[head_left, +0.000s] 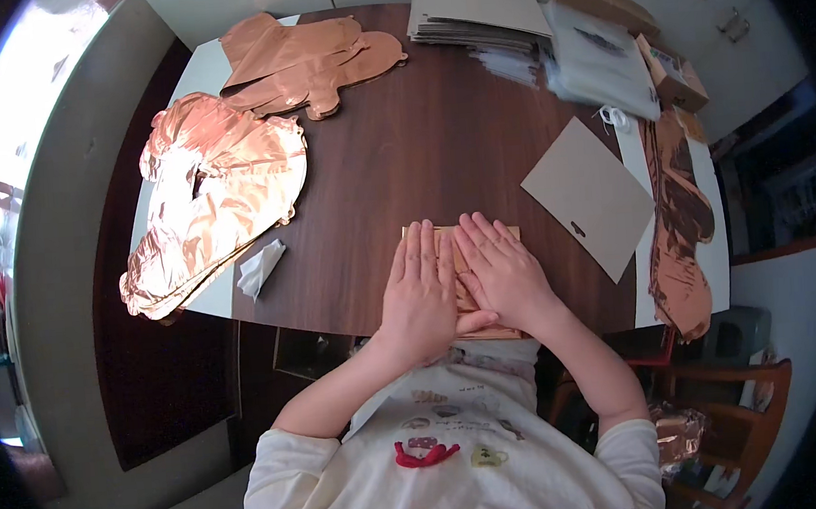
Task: Folding a foil balloon and placing it into a retail plastic bag with a cardboard backing.
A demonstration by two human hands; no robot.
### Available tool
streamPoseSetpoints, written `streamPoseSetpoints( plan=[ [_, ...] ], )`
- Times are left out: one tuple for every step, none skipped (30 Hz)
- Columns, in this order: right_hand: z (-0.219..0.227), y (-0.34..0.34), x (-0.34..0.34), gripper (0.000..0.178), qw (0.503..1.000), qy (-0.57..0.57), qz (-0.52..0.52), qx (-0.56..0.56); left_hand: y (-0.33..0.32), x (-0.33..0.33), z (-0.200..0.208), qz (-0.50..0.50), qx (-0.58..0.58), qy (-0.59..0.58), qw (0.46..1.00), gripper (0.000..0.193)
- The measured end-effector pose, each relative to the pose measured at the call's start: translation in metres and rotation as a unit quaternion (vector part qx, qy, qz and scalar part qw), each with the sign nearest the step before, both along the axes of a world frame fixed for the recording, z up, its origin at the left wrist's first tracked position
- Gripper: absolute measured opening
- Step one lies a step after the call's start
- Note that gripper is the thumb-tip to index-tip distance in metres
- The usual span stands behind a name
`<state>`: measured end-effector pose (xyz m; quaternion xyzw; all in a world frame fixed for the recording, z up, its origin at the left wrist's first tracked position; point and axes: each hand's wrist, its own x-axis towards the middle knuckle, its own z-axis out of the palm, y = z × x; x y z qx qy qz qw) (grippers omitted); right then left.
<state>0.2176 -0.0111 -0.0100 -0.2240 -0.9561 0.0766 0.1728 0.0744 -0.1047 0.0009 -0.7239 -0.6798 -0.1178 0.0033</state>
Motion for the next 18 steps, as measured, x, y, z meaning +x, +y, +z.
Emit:
streamPoseSetpoints(
  plan=[
    [0.002,0.000,0.002,0.053,1.000,-0.001,-0.002,-0.010,0.000,-0.003,-0.001,-0.002,-0.015,-0.004,1.000,0.110],
    [0.002,-0.001,0.004,0.057,1.000,-0.001,-0.004,-0.021,-0.001,-0.006,-0.001,-0.003,-0.016,-0.004,1.000,0.110],
    [0.003,-0.001,0.005,0.057,1.000,-0.001,-0.006,-0.021,-0.001,-0.008,-0.001,-0.007,-0.017,-0.005,1.000,0.110],
    [0.003,-0.001,0.007,0.060,1.000,-0.006,-0.012,-0.016,-0.001,-0.010,-0.001,-0.011,-0.019,-0.006,1.000,0.110],
    [0.004,-0.001,0.009,0.064,1.000,-0.011,-0.018,-0.011,-0.001,-0.012,-0.003,-0.022,0.003,-0.004,1.000,0.112],
    [0.004,-0.001,0.012,0.064,1.000,-0.011,-0.020,-0.010,-0.002,-0.013,-0.003,-0.024,0.003,-0.004,1.000,0.112],
    [0.005,-0.001,0.014,0.065,0.999,-0.019,-0.028,-0.014,-0.003,-0.014,-0.002,-0.022,-0.006,-0.002,1.000,0.112],
    [0.005,-0.001,0.016,0.067,0.999,-0.026,-0.035,-0.019,-0.003,-0.015,-0.001,-0.019,-0.015,0.000,1.000,0.113],
    [0.006,-0.001,0.018,0.067,0.999,-0.026,-0.037,-0.017,-0.004,-0.016,-0.001,-0.016,-0.023,-0.003,1.000,0.114],
    [0.008,-0.001,0.021,0.070,0.998,-0.040,-0.043,-0.015,-0.005,-0.017,-0.001,-0.018,-0.022,-0.003,1.000,0.114],
    [0.009,0.000,0.023,0.073,0.997,-0.054,-0.048,-0.012,-0.005,-0.017,0.000,-0.011,-0.024,0.005,1.000,0.114],
    [0.011,0.000,0.024,0.073,0.997,-0.053,-0.049,-0.011,-0.006,-0.018,0.000,-0.004,-0.027,0.013,1.000,0.114],
    [0.012,-0.001,0.026,0.075,0.995,-0.075,-0.056,-0.016,-0.008,-0.019,0.004,0.002,-0.032,0.004,0.999,0.114],
    [0.013,0.000,0.026,0.077,0.993,-0.096,-0.062,-0.020,-0.011,-0.019,0.004,0.003,-0.029,0.006,1.000,0.114],
    [0.013,0.001,0.027,0.077,0.994,-0.094,-0.060,-0.018,-0.017,-0.019,0.003,-0.002,-0.036,0.019,0.999,0.113],
    [0.012,0.001,0.027,0.078,0.992,-0.104,-0.062,-0.021,-0.023,-0.018,0.002,-0.007,-0.043,0.032,0.999,0.112],
    [0.012,0.001,0.028,0.079,0.991,-0.115,-0.066,-0.024,-0.030,-0.012,0.005,-0.028,-0.045,0.033,0.998,0.110],
    [0.012,0.000,0.028,0.079,0.991,-0.115,-0.062,-0.024,-0.037,-0.006,0.006,-0.037,-0.051,0.028,0.998,0.110]
  ],
)
